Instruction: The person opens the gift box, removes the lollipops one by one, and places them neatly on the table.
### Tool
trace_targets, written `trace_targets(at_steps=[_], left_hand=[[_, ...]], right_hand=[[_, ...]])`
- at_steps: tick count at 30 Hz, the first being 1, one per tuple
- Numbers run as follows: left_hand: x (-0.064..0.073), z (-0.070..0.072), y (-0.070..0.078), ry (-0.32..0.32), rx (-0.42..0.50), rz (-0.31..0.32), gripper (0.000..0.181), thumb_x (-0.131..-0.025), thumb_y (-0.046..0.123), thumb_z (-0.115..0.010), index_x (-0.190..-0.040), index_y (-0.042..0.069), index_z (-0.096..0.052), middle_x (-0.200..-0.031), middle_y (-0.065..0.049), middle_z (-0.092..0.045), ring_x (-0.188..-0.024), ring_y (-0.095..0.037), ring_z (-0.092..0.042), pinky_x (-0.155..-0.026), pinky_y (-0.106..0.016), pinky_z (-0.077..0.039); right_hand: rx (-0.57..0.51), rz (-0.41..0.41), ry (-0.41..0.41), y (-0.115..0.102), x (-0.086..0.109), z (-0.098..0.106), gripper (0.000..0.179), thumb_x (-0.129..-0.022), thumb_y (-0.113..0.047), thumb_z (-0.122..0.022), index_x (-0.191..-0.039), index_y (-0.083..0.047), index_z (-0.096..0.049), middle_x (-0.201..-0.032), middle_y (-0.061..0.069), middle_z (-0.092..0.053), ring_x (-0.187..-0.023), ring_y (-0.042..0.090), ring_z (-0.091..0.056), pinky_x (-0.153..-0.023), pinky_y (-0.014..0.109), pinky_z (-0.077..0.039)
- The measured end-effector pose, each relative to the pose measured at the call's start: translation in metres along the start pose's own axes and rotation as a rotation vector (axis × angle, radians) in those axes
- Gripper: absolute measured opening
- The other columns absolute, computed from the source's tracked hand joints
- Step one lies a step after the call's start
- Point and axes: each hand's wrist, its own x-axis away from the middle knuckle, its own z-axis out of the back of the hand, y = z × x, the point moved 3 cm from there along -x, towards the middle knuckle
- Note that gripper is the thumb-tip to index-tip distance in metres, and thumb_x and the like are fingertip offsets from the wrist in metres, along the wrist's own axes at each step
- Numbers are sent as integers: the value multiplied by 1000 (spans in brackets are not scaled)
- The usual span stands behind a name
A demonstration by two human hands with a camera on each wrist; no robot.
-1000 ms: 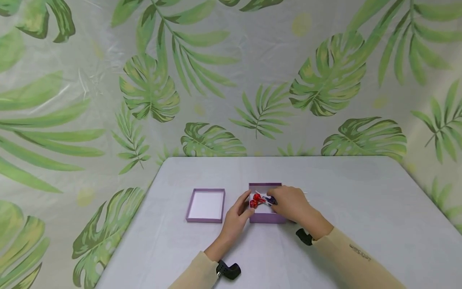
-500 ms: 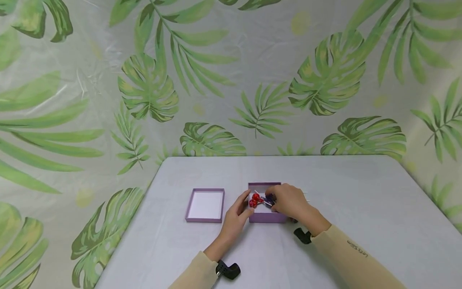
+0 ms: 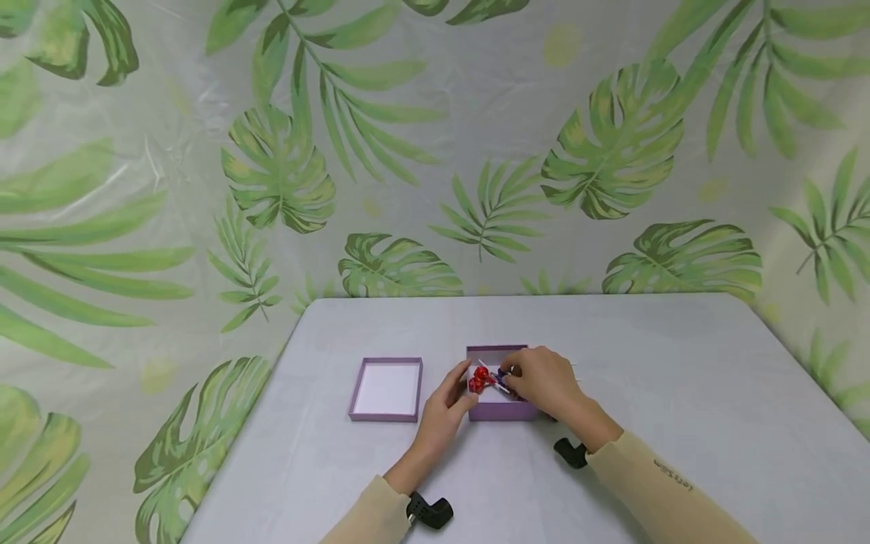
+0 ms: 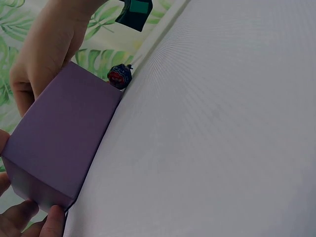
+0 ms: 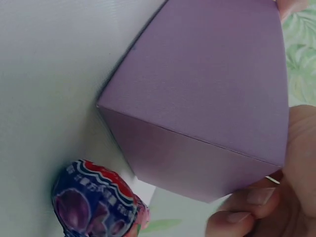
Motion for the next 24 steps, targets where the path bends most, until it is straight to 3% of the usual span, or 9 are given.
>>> trace_targets(at_steps=[5,13,24], left_hand=[[2,-1,4,-12,21,-4,60,-97,2,-59,-154,10,-41,-158,-16,-36,-140,-42,-39,-112,-45,-38],[1,0,-9,2,-42,3,59,-99,13,-59,-155,19,-42,-159,-4,-38,-140,-29,-43,-111,-34,-40],[3,0,-1,-10,-12,23,59,-100,10,-59,-155,18,-41,-159,-8,-37,-141,-34,-41,-112,-38,-40]], right_hand=[[-16,33,83,-1,1,1,7,-88,-15,-77,-94,-17,-80,-83,-3,-72,-62,9,-57,-47,26,-45],[-56,52,132,-2,1,11,10,-88,-12,-76,-97,-14,-81,-88,2,-75,-46,9,-42,-38,23,-31],[-165,68,203,-3,10,36,9,-89,-19,-78,-97,-16,-82,-91,-2,-76,-52,8,-47,-42,26,-37]])
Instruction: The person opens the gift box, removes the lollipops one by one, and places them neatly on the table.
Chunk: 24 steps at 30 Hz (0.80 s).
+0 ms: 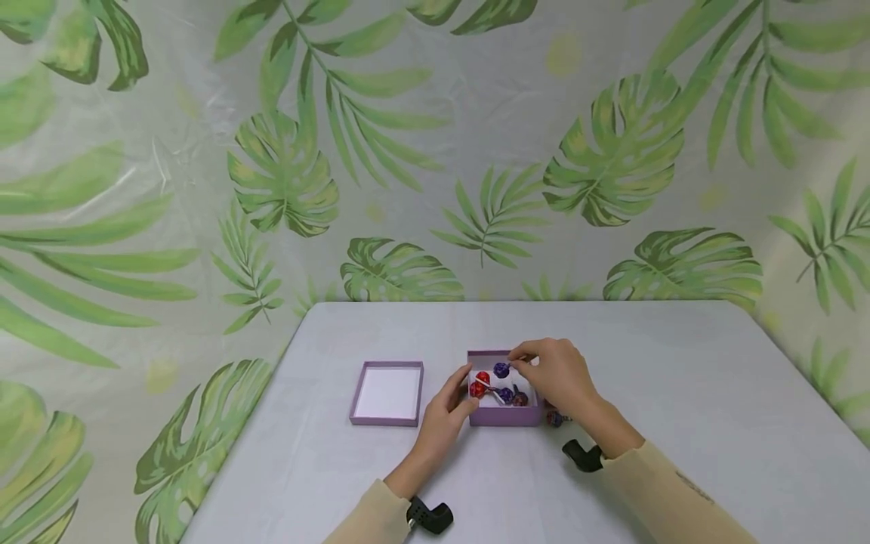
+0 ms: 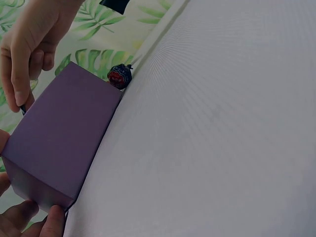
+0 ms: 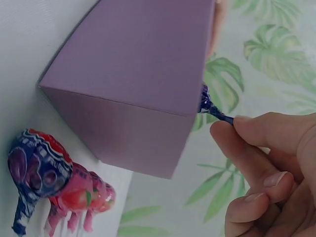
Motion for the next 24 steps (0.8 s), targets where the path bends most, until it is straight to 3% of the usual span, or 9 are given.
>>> trace_targets(at_steps=[5,12,17,24], left_hand=[[0,-1,-7,15,-24,17,60,-99,16,-60,-155,25,-42,-159,-1,-37,-142,-28,-41,-112,-34,-39],[-1,-1,-3,13,-25,-8,59,-100,15,-59,-155,22,-41,-159,-6,-37,-140,-31,-43,-111,-40,-40],[0,-1,-1,8,6,-16,59,-100,13,-59,-156,19,-40,-160,-9,-35,-141,-35,-41,-113,-45,-38],[0,0,-3,9,-26,-18,59,-100,16,-59,-155,20,-41,-159,-4,-37,-141,-31,-42,-113,-40,-38]], right_hand=[[-13,-13,18,-2,6,7,9,-89,-19,-79,-97,-16,-82,-90,-2,-76,-48,8,-47,-42,26,-38],[1,-10,45,-2,14,16,8,-87,-20,-79,-94,-17,-82,-91,-2,-76,-41,6,-34,-38,25,-30],[-1,-20,48,0,20,21,6,-87,-20,-80,-93,-18,-82,-92,-2,-76,-43,6,-40,-40,25,-33],[-11,-19,71,1,27,28,7,-86,-18,-80,-92,-22,-82,-89,-6,-76,-51,7,-47,-44,26,-37]])
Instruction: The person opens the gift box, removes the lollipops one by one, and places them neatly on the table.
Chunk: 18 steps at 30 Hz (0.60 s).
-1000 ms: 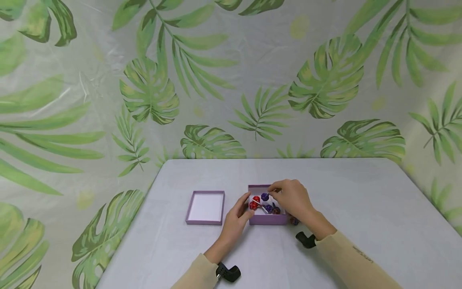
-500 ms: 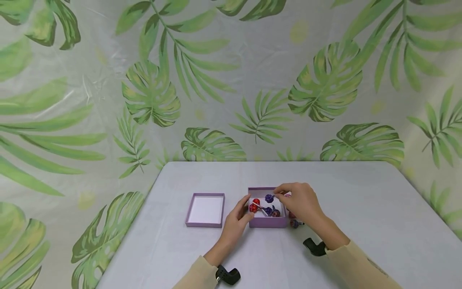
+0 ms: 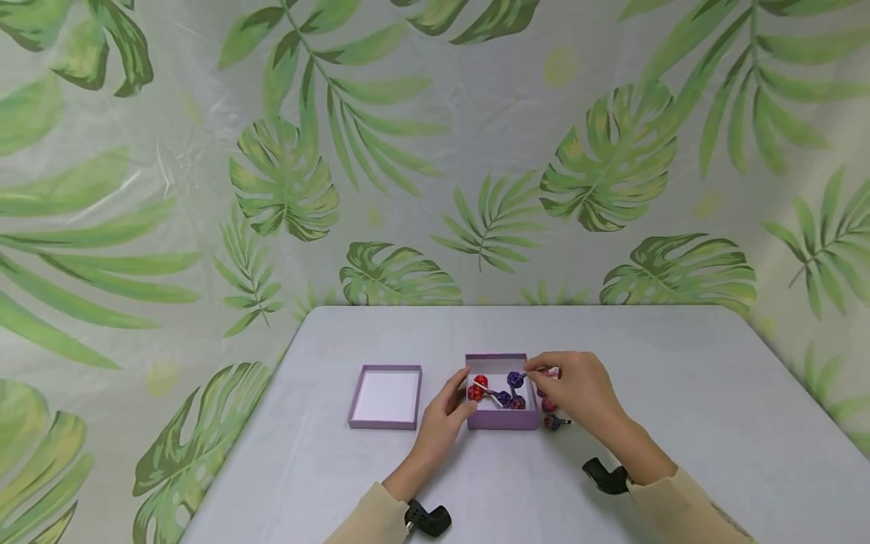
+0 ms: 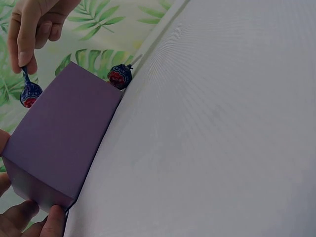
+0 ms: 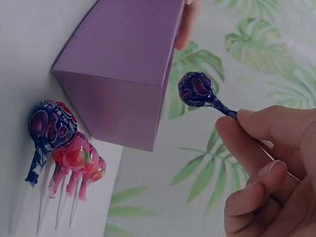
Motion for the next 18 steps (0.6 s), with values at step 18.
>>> trace_targets(at_steps=[18], left_hand=[[6,3,27,-43,8,26,60,-100,7,-57,-156,8,-37,-159,-17,-34,-141,-41,-38,-114,-47,-36]], right_hand=[[-82,-53,-34,17,27,14,10,-87,-20,-81,-91,-29,-80,-64,-14,-64,-47,8,-41,-39,23,-30]])
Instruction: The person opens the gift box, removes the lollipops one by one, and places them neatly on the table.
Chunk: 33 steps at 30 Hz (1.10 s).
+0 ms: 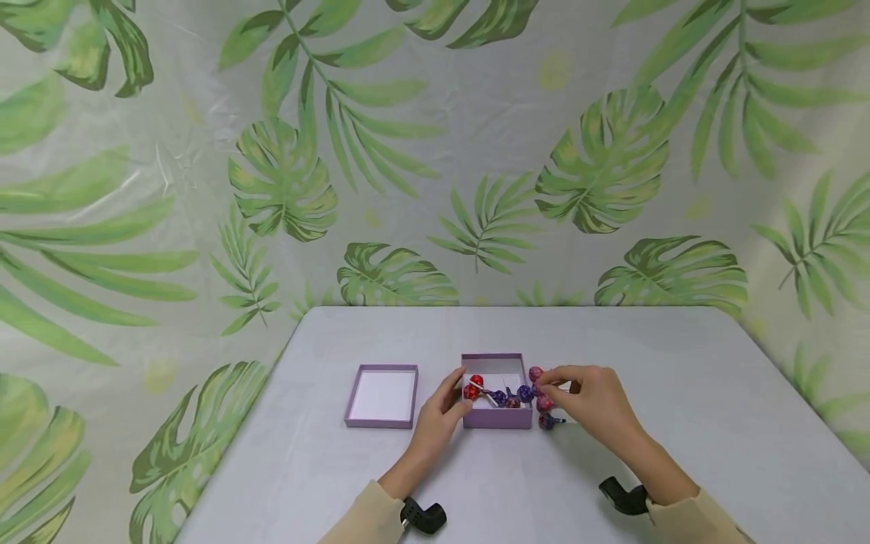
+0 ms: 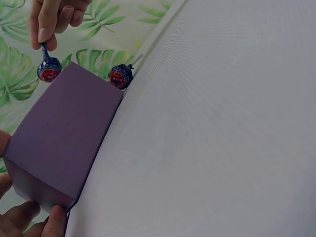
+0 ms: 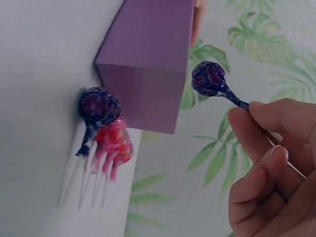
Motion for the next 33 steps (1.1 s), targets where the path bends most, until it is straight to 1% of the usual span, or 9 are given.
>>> trace_targets(at_steps=[1,5,8,13,15,20,22,27,33], left_hand=[[0,0,-1,2,0,0,59,-100,7,-57,-156,8,-37,-159,-17,-34,-141,-41,-38,-114,-47,-36],[-3,-1,-18,28,-15,-8,59,-100,9,-58,-156,13,-39,-160,-13,-35,-142,-38,-39,-114,-45,-35],[-6,-3,-28,44,-26,-21,59,-100,13,-59,-155,18,-41,-159,-9,-36,-141,-35,-40,-114,-44,-36],[-7,-3,-32,48,-21,-25,58,-100,14,-59,-155,22,-43,-159,-6,-37,-141,-33,-41,-114,-42,-36],[-8,-3,-31,49,-25,-37,58,-100,15,-60,-155,21,-43,-158,-5,-38,-140,-32,-43,-114,-40,-37],[-3,-2,-3,45,3,-52,58,-98,8,-61,-153,13,-43,-157,-15,-39,-138,-40,-44,-113,-44,-37],[0,-1,7,42,17,-44,58,-97,5,-60,-153,12,-44,-157,-18,-38,-137,-43,-43,-113,-46,-36],[2,0,6,42,3,-43,58,-97,5,-60,-152,12,-44,-156,-18,-38,-137,-43,-43,-113,-45,-36],[1,0,8,36,-2,-40,58,-98,6,-60,-153,8,-42,-157,-19,-38,-138,-43,-42,-114,-45,-36]], right_hand=[[-7,-5,-6,1,1,0,11,-87,-20,-81,-91,-30,-80,-63,-14,-63,-46,8,-40,-39,23,-30],[-40,-31,-22,7,8,0,10,-87,-21,-80,-93,-29,-80,-70,-10,-67,-50,11,-43,-41,23,-31],[-59,-44,-23,11,14,0,7,-87,-24,-81,-93,-28,-81,-79,-13,-71,-54,13,-47,-45,24,-35],[-105,-71,-28,19,23,0,5,-88,-32,-79,-93,-32,-80,-83,-15,-72,-58,12,-51,-48,25,-41],[-125,-85,-29,22,26,2,7,-88,-35,-79,-94,-31,-80,-85,-14,-73,-60,13,-54,-49,25,-43],[-147,-99,-35,27,30,5,12,-88,-38,-78,-96,-30,-80,-84,-9,-74,-61,15,-56,-50,26,-45],[-148,-103,-39,28,32,5,12,-89,-39,-77,-96,-29,-80,-82,-6,-74,-60,15,-56,-50,26,-45],[-153,-143,-59,32,38,3,11,-89,-36,-78,-95,-28,-80,-82,-4,-74,-61,15,-57,-50,27,-45],[-131,-190,-94,39,44,2,7,-88,-35,-79,-93,-30,-80,-84,-4,-74,-64,16,-57,-51,26,-46]])
